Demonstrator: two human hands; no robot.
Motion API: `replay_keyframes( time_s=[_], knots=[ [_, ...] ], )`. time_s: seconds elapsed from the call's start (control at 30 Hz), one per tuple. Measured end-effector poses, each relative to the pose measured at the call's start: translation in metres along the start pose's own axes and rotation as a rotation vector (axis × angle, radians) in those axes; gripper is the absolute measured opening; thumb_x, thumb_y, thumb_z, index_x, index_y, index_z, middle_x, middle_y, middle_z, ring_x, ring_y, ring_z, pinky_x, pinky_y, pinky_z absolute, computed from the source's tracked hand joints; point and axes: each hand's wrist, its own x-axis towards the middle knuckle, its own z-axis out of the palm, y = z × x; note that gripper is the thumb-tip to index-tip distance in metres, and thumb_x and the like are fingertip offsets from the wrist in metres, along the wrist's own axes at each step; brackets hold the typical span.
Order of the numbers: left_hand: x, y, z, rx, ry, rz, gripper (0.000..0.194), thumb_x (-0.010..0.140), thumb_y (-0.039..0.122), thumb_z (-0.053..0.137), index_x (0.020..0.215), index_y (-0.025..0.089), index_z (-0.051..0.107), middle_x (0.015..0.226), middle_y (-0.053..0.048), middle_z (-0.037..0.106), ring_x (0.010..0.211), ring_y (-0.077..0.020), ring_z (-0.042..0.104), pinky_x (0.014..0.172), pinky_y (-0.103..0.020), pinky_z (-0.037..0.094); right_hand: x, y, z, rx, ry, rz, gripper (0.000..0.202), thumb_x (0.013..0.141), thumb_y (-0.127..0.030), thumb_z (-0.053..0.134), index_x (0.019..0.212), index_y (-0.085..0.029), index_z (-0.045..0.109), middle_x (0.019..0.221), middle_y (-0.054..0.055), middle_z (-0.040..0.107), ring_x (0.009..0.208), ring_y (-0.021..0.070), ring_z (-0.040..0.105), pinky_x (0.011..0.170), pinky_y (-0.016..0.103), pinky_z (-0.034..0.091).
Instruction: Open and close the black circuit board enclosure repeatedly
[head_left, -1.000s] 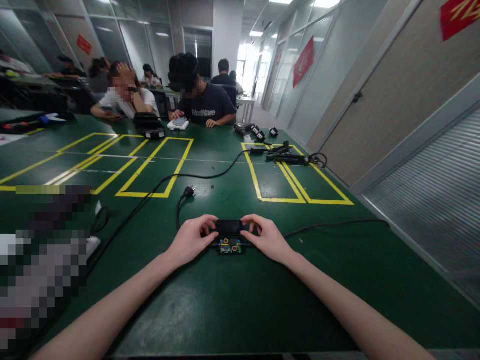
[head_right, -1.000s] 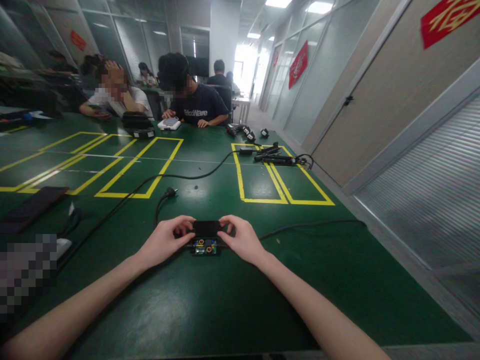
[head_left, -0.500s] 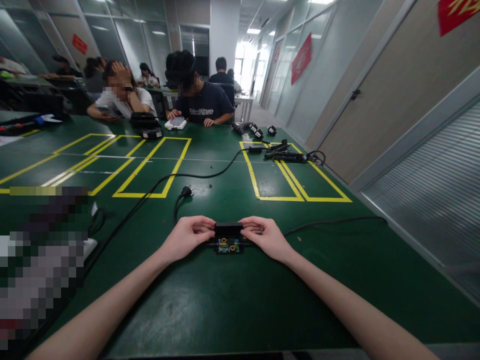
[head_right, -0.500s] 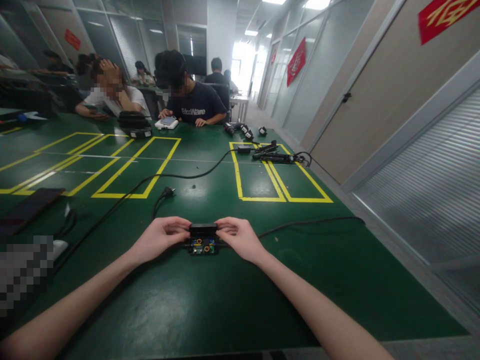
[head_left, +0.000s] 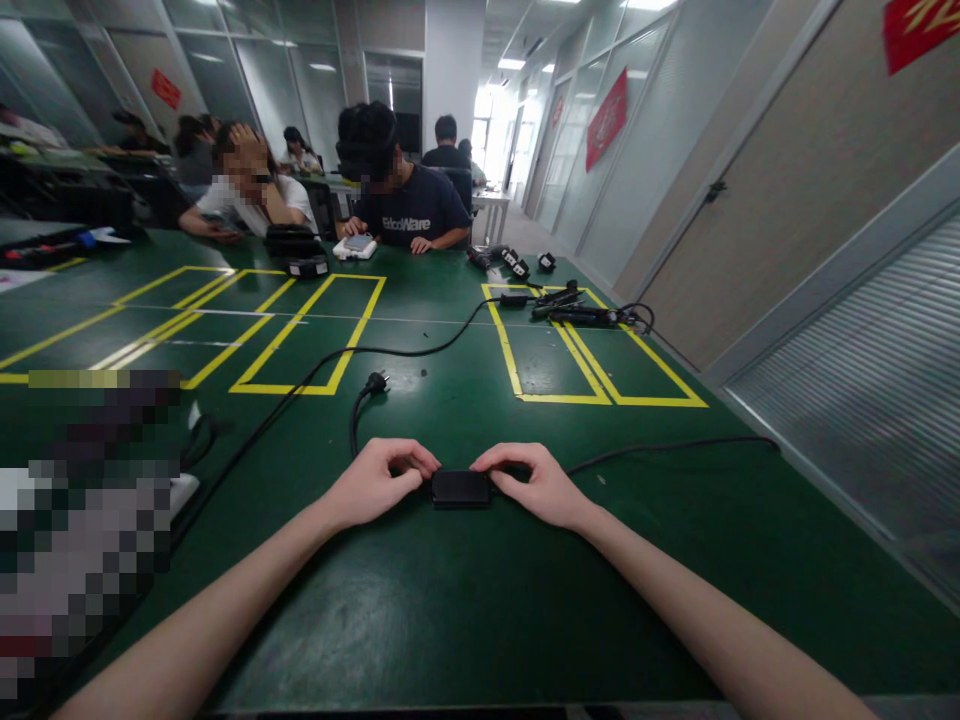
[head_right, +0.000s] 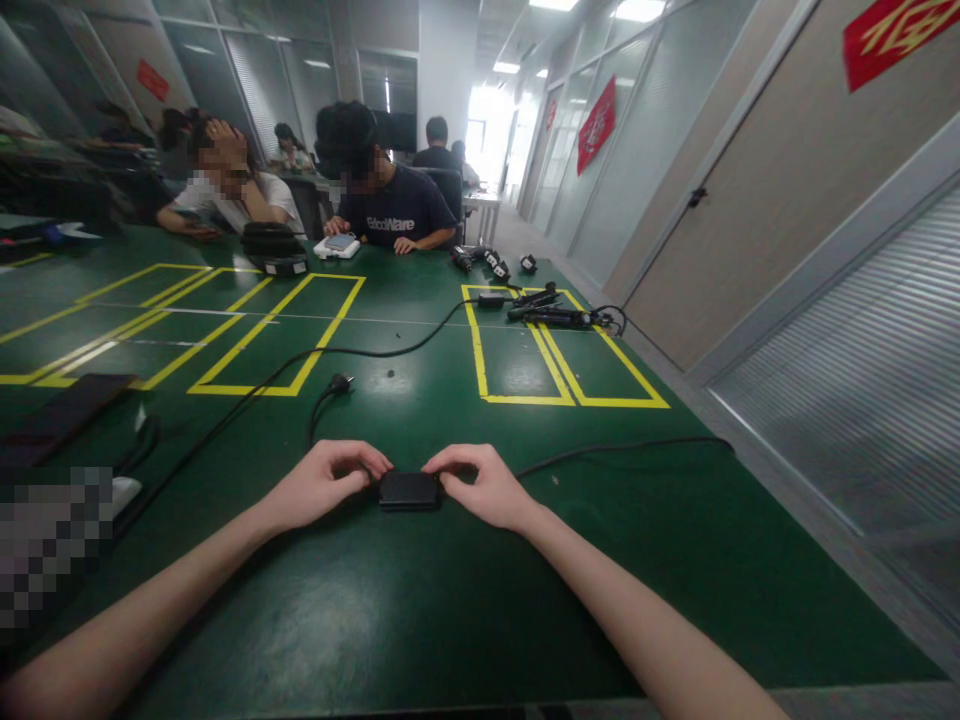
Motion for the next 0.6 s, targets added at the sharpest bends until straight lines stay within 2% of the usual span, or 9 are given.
replay_keyframes(
  time_s=[0.1,0.2,0.27,0.33,0.43,0.6],
  knots=[
    [-0.004,0.002,0.001,0.186,-0.025,0.102,0.021,0.084,0.024,0.060,0.096,0.017,0.075,0.088,-0.004,0.077,0.077,-0.0179,0.069,0.071,-0.028,0.053,-0.002,0.000,-0.002,-0.086,-0.051,-0.092,0.021,0.089,-0.015,0.060,0.103,-0.020,0.075,0.103,0.007,0.079,0.094,0.0217,0.074,0.086,0.037,0.059],
    [-0.007,0.001,0.003,0.405,-0.031,0.211,0.028,0.078,0.035,0.078,0.100,0.018,0.071,0.093,-0.004,0.072,0.081,-0.0202,0.067,0.070,-0.029,0.051,-0.003,-0.002,-0.004,-0.220,-0.100,-0.164,0.025,0.084,-0.021,0.073,0.109,-0.020,0.071,0.105,0.008,0.076,0.096,0.0232,0.071,0.087,0.038,0.057],
    [-0.007,0.001,0.005,0.517,-0.042,0.250,0.035,0.073,0.034,0.084,0.099,0.019,0.066,0.095,-0.003,0.069,0.084,-0.0211,0.066,0.071,-0.030,0.049,-0.004,-0.004,-0.005,-0.328,-0.137,-0.187,0.038,0.076,-0.024,0.084,0.110,-0.019,0.068,0.104,0.008,0.074,0.095,0.0243,0.069,0.085,0.038,0.055],
    [-0.006,0.001,0.008,0.588,-0.051,0.261,0.032,0.075,0.031,0.083,0.097,0.020,0.062,0.094,-0.002,0.068,0.085,-0.0210,0.065,0.071,-0.029,0.048,-0.003,-0.005,-0.003,-0.414,-0.156,-0.193,0.044,0.072,-0.024,0.088,0.109,-0.019,0.065,0.102,0.007,0.072,0.092,0.0241,0.066,0.080,0.036,0.053],
    [-0.005,0.002,0.011,0.644,-0.052,0.277,0.026,0.080,0.028,0.078,0.097,0.021,0.059,0.095,-0.003,0.067,0.088,-0.0220,0.064,0.073,-0.030,0.049,-0.003,-0.005,0.001,-0.495,-0.124,-0.198,0.036,0.076,-0.022,0.084,0.105,-0.020,0.063,0.098,0.007,0.071,0.088,0.0230,0.064,0.077,0.035,0.050],
    [-0.002,0.002,0.014,0.727,-0.030,0.313,0.021,0.091,0.034,0.069,0.105,0.020,0.061,0.101,-0.006,0.069,0.092,-0.0237,0.064,0.076,-0.033,0.049,-0.002,-0.008,0.006,-0.550,-0.077,-0.220,0.017,0.089,-0.025,0.070,0.102,-0.019,0.061,0.091,0.007,0.069,0.082,0.0224,0.061,0.074,0.035,0.048]
  ],
)
